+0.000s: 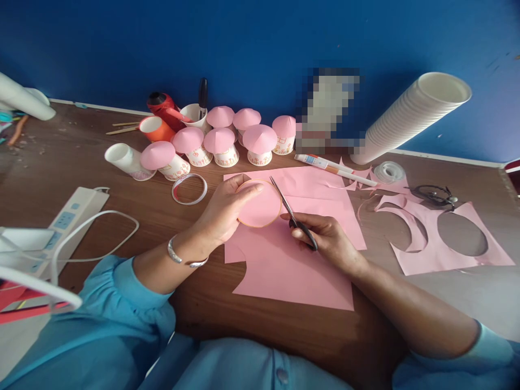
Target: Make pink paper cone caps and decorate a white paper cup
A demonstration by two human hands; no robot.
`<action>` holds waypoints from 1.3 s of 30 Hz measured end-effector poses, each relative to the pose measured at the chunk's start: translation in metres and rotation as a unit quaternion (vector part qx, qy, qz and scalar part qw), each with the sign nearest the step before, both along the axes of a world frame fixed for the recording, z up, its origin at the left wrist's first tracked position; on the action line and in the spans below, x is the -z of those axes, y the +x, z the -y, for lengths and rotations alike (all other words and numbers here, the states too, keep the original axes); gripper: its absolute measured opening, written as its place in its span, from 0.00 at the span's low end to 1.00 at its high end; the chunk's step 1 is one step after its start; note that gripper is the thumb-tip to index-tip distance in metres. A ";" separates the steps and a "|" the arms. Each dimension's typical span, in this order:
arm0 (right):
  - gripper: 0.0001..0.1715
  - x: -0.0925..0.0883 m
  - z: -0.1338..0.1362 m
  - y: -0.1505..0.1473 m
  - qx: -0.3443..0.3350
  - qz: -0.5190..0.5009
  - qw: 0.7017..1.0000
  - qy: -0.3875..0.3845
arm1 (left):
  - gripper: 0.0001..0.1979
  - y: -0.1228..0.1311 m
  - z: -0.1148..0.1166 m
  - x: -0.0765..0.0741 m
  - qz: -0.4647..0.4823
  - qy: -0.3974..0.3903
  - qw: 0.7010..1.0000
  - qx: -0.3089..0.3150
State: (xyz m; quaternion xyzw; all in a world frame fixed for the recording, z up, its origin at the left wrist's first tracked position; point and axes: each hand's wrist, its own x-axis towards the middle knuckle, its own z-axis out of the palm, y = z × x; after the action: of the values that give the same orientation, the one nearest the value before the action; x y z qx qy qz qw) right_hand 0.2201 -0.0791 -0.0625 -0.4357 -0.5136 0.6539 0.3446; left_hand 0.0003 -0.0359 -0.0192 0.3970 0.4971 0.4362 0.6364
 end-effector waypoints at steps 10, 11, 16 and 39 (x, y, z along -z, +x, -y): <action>0.28 0.004 0.001 0.001 0.089 -0.080 0.992 -0.027 | 0.14 0.001 0.004 -0.002 -0.028 0.019 0.999 -0.001; 0.28 0.003 0.001 0.000 0.101 -0.083 0.991 -0.031 | 0.14 0.001 0.004 -0.001 -0.028 0.017 0.999 0.002; 0.27 0.002 0.003 -0.006 0.129 -0.099 0.985 -0.051 | 0.16 0.006 0.010 0.002 -0.021 -0.009 0.999 0.025; 0.27 0.000 0.005 -0.009 0.053 -0.091 0.993 -0.059 | 0.10 0.009 0.020 -0.001 -0.128 0.097 0.981 0.114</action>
State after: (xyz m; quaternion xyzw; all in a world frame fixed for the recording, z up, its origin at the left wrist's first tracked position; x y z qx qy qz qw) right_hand 0.2108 -0.0844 -0.0625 -0.4205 -0.4165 0.7011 0.3976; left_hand 0.0094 -0.0559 -0.0186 0.5631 0.4811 0.3527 0.5719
